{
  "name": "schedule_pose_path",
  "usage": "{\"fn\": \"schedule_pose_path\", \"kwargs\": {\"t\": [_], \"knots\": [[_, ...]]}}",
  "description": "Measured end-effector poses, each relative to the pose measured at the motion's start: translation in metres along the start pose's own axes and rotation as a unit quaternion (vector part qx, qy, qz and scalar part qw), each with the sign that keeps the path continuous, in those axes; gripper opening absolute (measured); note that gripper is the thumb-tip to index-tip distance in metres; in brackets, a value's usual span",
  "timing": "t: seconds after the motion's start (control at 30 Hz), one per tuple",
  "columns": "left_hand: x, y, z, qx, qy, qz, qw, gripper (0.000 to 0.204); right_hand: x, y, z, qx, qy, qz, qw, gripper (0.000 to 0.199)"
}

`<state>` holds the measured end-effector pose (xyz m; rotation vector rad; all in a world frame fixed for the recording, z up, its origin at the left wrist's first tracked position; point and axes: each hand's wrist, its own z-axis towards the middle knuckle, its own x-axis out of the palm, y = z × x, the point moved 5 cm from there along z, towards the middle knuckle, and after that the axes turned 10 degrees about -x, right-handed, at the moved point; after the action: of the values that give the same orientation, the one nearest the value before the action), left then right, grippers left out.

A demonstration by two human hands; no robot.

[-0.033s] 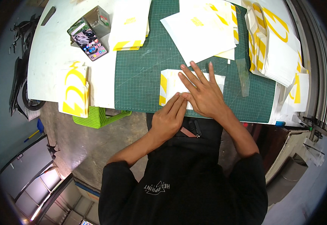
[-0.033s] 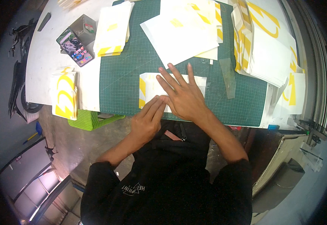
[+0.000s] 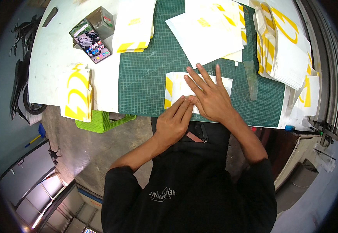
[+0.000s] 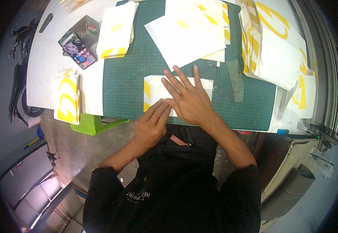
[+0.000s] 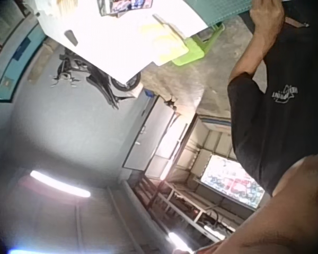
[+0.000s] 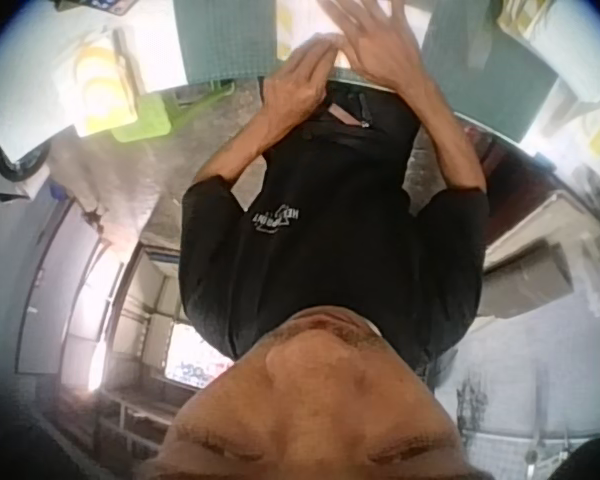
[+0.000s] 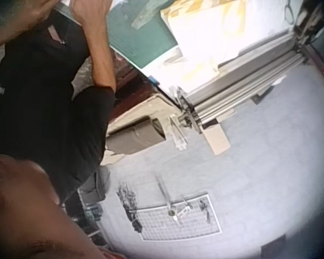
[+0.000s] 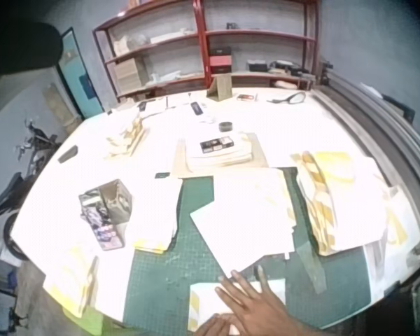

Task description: The person repeatedly picks up white paper sheets with yellow printed designs from a stack, folds each sheet in half, and places the folded sheets into a growing pile on a green cutting mat. The process is continuous and repetitive throughout the clip.

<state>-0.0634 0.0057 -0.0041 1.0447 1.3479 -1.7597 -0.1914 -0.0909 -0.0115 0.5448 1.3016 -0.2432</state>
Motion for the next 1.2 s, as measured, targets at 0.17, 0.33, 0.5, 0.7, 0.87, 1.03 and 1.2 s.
{"fn": "schedule_pose_path", "kwargs": {"t": [0.17,0.33,0.5,0.7,0.87,1.03,1.2], "knots": [[-0.013,0.013,0.019,-0.014,-0.012,0.003,1.000,0.055,-0.002,0.000,0.001,0.003,-0.002,-0.001,1.000,0.057],[-0.010,0.022,0.029,-0.029,0.092,0.033,0.995,0.074,-0.002,0.000,0.001,0.008,-0.004,0.008,1.000,0.055],[-0.015,0.027,0.037,-0.041,0.110,0.054,0.992,0.084,-0.003,0.000,0.002,0.011,0.002,0.016,1.000,0.055],[-0.018,0.033,0.042,-0.043,0.116,0.057,0.991,0.088,-0.002,0.000,0.003,0.014,0.002,0.018,1.000,0.054],[-0.018,0.038,0.045,-0.038,0.140,0.051,0.988,0.090,-0.004,0.003,0.003,0.021,-0.001,-0.010,1.000,0.057],[-0.015,0.041,0.044,-0.031,0.134,0.067,0.988,0.089,-0.009,0.000,-0.014,0.075,0.008,-0.002,0.997,0.061],[-0.016,0.038,0.043,-0.030,0.134,0.074,0.988,0.088,-0.031,-0.035,-0.086,0.172,0.045,-0.107,0.978,0.066]]}}
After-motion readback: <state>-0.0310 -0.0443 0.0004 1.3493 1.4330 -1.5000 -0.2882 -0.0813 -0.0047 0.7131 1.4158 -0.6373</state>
